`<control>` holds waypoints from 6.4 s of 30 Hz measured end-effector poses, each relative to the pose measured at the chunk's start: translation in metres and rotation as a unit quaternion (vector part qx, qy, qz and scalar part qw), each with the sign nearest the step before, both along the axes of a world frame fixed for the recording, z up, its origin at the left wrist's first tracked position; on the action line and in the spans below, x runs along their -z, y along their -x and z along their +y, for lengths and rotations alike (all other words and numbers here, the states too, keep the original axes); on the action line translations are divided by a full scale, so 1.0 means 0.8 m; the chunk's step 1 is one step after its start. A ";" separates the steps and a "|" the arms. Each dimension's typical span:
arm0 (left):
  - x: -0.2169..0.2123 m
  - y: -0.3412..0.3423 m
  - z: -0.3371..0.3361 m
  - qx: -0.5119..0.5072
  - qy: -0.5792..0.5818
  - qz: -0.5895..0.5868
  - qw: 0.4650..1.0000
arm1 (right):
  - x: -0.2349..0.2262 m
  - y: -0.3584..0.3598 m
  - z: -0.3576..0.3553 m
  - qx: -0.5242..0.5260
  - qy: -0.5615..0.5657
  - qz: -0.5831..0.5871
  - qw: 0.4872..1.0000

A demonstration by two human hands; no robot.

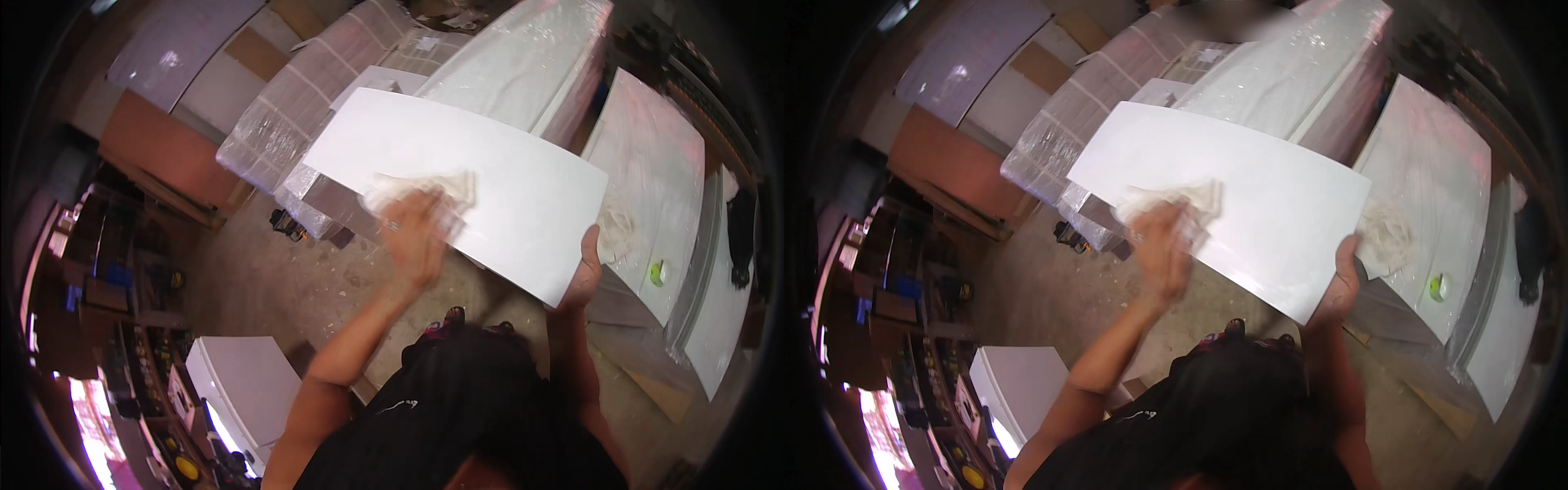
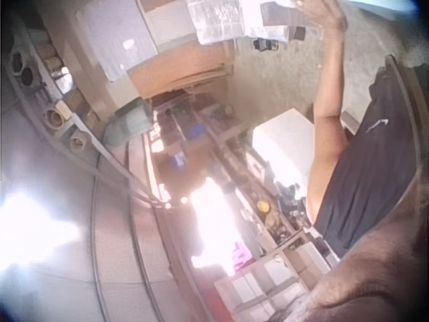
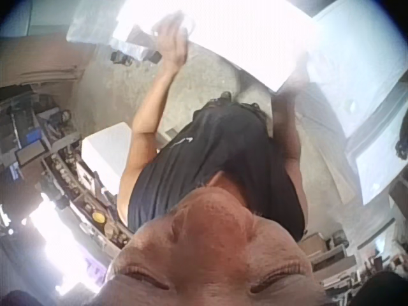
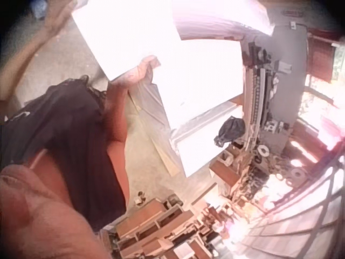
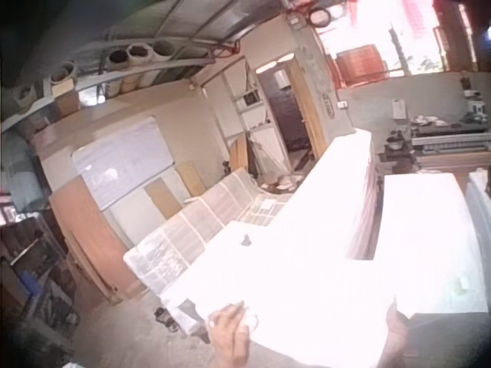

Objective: The person applies adhesive to the edges of a white cabinet door using a small brush, then wipes the surface with a cloth. They handle multiple white panels and a small container of adhesive in a workshop setting.

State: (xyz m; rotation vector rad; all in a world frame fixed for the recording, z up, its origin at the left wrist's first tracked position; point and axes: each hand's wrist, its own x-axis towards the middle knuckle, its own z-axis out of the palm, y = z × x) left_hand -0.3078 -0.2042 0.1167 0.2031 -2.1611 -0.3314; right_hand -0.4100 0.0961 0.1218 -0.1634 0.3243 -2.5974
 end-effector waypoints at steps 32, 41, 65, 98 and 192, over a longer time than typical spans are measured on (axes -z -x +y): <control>0.009 -0.005 -0.049 -0.086 -0.300 0.167 0.935 | 0.009 -0.003 0.018 -0.008 -0.096 0.043 0.994; 0.007 0.000 -0.018 -0.074 -0.286 0.172 0.940 | 0.012 0.002 0.021 0.015 -0.108 0.085 0.990; -0.008 0.000 0.032 -0.084 -0.328 0.158 0.928 | 0.013 0.005 0.019 -0.007 -0.076 0.099 0.992; -0.074 0.031 0.231 0.271 0.173 -0.229 0.919 | 0.010 0.024 0.008 -0.147 0.209 -0.065 0.965; -0.125 0.226 -0.272 0.152 -0.147 -0.434 0.876 | 0.022 0.035 0.009 -0.017 0.033 0.098 0.995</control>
